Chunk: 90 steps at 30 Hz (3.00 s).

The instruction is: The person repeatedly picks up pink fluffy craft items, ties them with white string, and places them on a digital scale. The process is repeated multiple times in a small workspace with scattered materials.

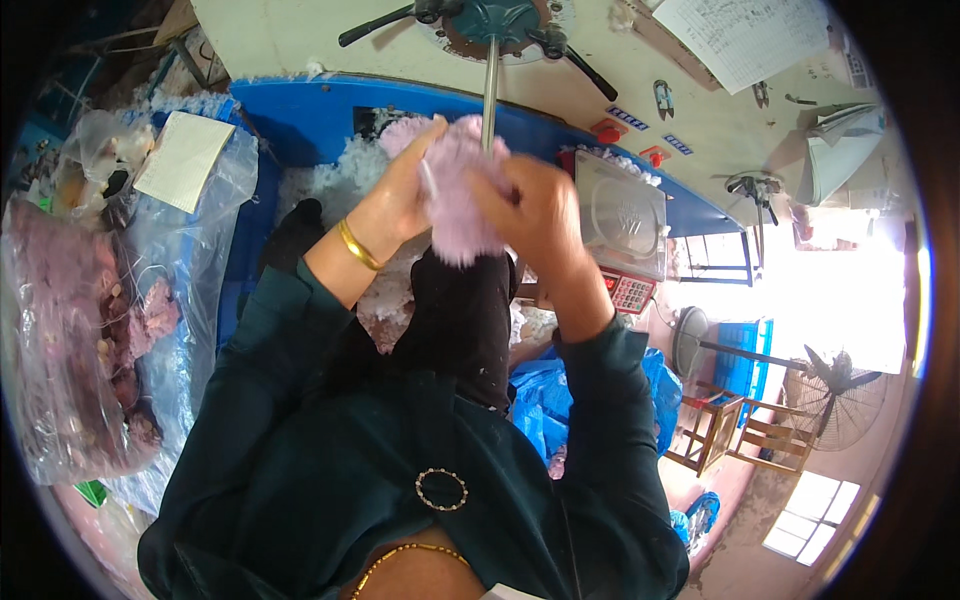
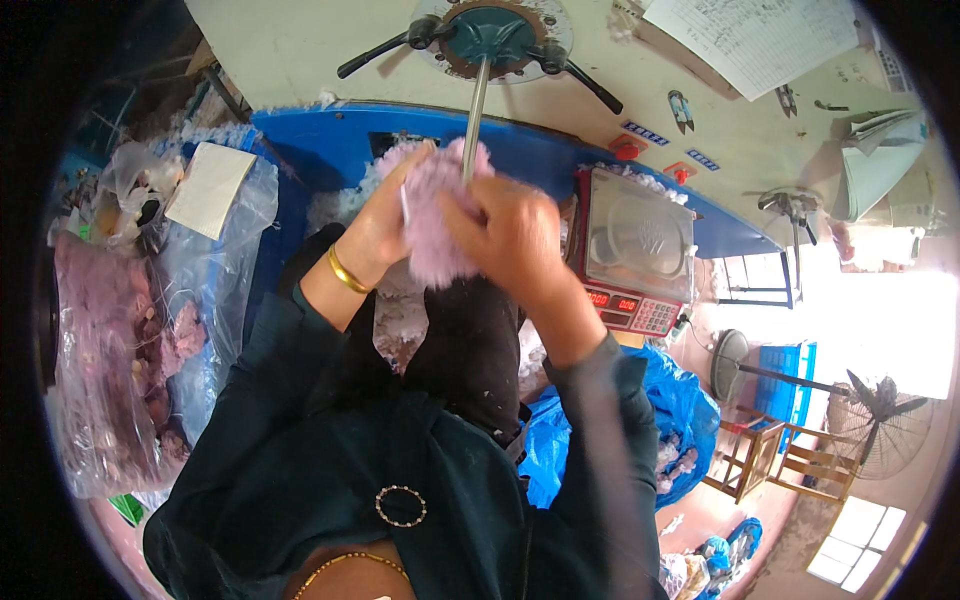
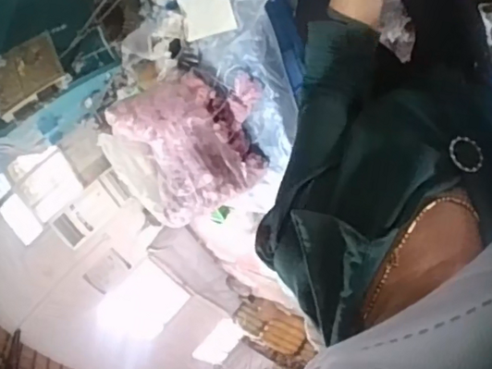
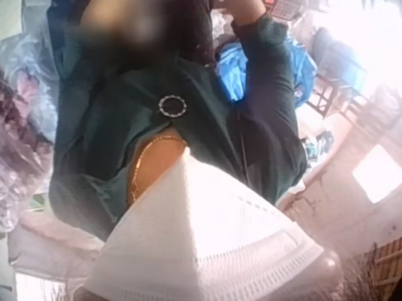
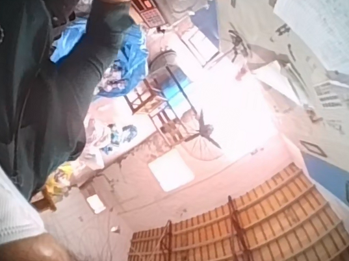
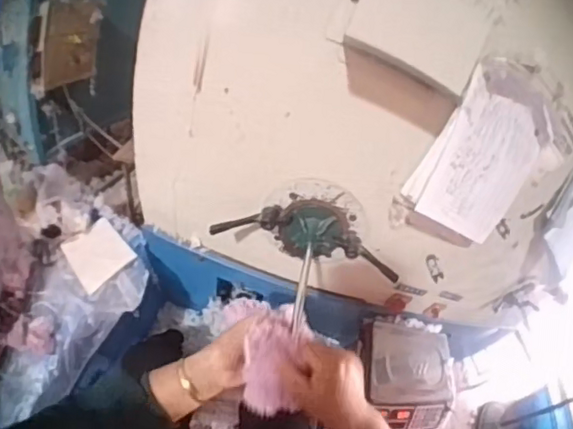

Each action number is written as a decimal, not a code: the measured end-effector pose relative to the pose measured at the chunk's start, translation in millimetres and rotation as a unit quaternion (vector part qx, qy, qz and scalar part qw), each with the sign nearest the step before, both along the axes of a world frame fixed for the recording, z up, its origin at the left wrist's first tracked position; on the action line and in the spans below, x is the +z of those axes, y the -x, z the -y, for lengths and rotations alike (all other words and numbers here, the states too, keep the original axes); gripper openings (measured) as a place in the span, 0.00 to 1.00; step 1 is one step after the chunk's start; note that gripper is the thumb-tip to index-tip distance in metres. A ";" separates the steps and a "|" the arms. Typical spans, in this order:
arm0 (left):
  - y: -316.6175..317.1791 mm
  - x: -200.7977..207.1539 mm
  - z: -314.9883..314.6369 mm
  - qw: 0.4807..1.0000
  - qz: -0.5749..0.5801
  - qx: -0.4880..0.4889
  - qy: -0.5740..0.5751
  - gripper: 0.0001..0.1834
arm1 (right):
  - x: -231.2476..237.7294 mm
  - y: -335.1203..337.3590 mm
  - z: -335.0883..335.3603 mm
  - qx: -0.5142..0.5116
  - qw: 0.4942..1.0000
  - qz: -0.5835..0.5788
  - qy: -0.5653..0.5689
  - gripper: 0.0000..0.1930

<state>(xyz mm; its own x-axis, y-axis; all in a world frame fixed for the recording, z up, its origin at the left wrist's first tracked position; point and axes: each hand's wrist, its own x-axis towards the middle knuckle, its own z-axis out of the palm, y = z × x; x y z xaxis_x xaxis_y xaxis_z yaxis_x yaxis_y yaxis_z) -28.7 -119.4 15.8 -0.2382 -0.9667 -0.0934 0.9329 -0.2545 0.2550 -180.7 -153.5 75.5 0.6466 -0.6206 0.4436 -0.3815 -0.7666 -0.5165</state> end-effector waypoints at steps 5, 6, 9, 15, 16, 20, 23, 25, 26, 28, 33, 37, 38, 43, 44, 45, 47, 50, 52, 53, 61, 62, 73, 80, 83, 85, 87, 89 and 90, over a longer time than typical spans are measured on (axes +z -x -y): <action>15.8 6.9 -9.5 0.857 0.473 0.196 -0.055 0.19 | -30.7 -45.2 93.6 -0.093 0.991 0.042 0.086 0.13; 17.8 6.7 -13.6 0.844 0.494 0.209 -0.023 0.18 | -29.7 -52.7 99.8 -0.096 0.988 0.051 0.111 0.13; 21.7 6.9 -24.7 0.793 0.552 0.245 0.073 0.16 | -30.1 -48.9 98.0 -0.098 0.987 0.050 0.122 0.11; 26.5 -0.2 -45.3 0.510 0.815 0.244 0.123 0.21 | -23.8 -29.3 51.9 -0.058 0.994 0.060 0.073 0.12; 23.7 -7.5 -46.0 0.462 0.830 0.274 0.150 0.22 | -20.9 -28.3 45.1 -0.058 0.994 0.053 0.076 0.11; 9.8 -7.0 -43.8 0.807 0.530 0.215 0.146 0.19 | -7.9 -20.5 31.6 -0.049 0.998 0.020 -0.036 0.13; -4.1 7.7 -15.6 0.961 0.253 0.110 0.016 0.18 | -5.8 -51.3 72.6 -0.125 0.991 -0.030 -0.024 0.14; -14.3 6.9 12.7 0.970 0.227 0.082 0.025 0.18 | -8.7 -70.4 94.0 -0.163 0.986 -0.016 0.007 0.15; -2.5 17.6 12.4 0.969 0.218 0.116 0.021 0.19 | -9.8 -72.6 101.7 -0.185 0.982 -0.008 0.023 0.15; 16.1 17.1 6.6 0.969 0.195 0.152 0.004 0.17 | -12.4 -70.0 97.9 -0.201 0.979 -0.030 -0.007 0.15; 38.8 -5.9 -32.7 0.825 0.548 0.121 0.065 0.12 | -8.0 -53.2 51.7 -0.185 0.980 -0.056 -0.047 0.14; 35.5 -2.5 -35.7 0.646 0.680 0.312 0.153 0.08 | -1.6 -43.9 40.3 -0.182 0.978 -0.088 -0.057 0.14; 30.2 0.0 -30.6 0.629 0.696 0.316 0.145 0.09 | 0.1 -49.3 51.3 -0.200 0.974 -0.087 -0.059 0.14; -5.4 11.7 24.7 0.797 0.558 0.222 0.057 0.12 | -0.5 -79.1 100.6 -0.207 0.976 -0.030 -0.068 0.14; -6.3 9.0 23.8 0.807 0.544 0.220 0.064 0.15 | -2.3 -79.1 99.4 -0.213 0.975 -0.014 -0.062 0.14; -3.3 6.1 14.7 0.819 0.530 0.214 0.050 0.15 | -9.3 -76.3 93.3 -0.203 0.978 -0.007 -0.050 0.14; 1.6 6.2 -1.8 0.840 0.502 0.206 0.034 0.14 | -17.9 -70.1 84.9 -0.182 0.983 0.015 -0.015 0.14; 9.7 5.8 -34.0 0.958 0.267 0.102 0.031 0.13 | -16.2 -45.6 58.2 -0.124 0.985 0.066 -0.101 0.14; 9.8 15.1 -35.4 0.996 0.071 0.060 -0.005 0.13 | -19.7 -28.1 45.1 -0.070 0.988 0.091 -0.103 0.13; 9.9 15.0 -37.8 0.997 0.051 0.053 0.017 0.14 | -24.3 -20.1 41.8 -0.042 0.988 0.105 -0.104 0.13; 22.1 -17.9 7.0 0.726 0.603 0.301 0.136 0.19 | -56.3 -21.5 68.5 -0.031 0.954 0.226 -0.195 0.14; 19.6 -13.8 14.1 0.668 0.638 0.335 0.186 0.22 | -65.7 -25.9 80.9 -0.039 0.934 0.264 -0.240 0.13; 10.0 -3.0 -13.0 0.910 0.372 0.164 0.081 0.20 | -18.5 -29.9 30.8 -0.078 0.972 0.193 -0.108 0.13; -1.3 15.3 -3.2 0.958 0.251 0.106 0.085 0.20 | -24.1 -34.6 44.8 -0.103 0.971 0.176 -0.124 0.15; -6.9 -1.9 -16.9 0.966 0.229 0.059 0.105 0.26 | -27.1 -27.8 26.1 -0.062 0.944 0.242 -0.215 0.14; -19.1 -16.4 -17.1 0.970 0.212 0.044 0.114 0.29 | -19.8 -17.9 25.4 -0.033 0.911 0.265 -0.316 0.12; -20.4 -20.5 -20.1 0.981 0.156 0.034 0.112 0.29 | -30.8 1.9 27.9 0.010 0.867 0.301 -0.396 0.11; -13.8 -12.0 -12.2 0.975 0.189 0.006 0.116 0.28 | -52.5 21.5 46.1 0.084 0.812 0.350 -0.458 0.06; -7.0 -7.9 -7.6 0.972 0.204 -0.010 0.115 0.28 | -52.7 30.7 59.2 0.074 0.826 0.295 -0.474 0.06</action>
<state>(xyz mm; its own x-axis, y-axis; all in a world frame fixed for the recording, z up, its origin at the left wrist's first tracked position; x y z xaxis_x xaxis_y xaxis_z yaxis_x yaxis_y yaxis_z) -21.7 -111.8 7.9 -0.2454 -0.9688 0.0343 0.7378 -0.1637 0.6549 -211.4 -212.7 22.8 0.5908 -0.8040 0.0681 0.2136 0.0744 -0.9741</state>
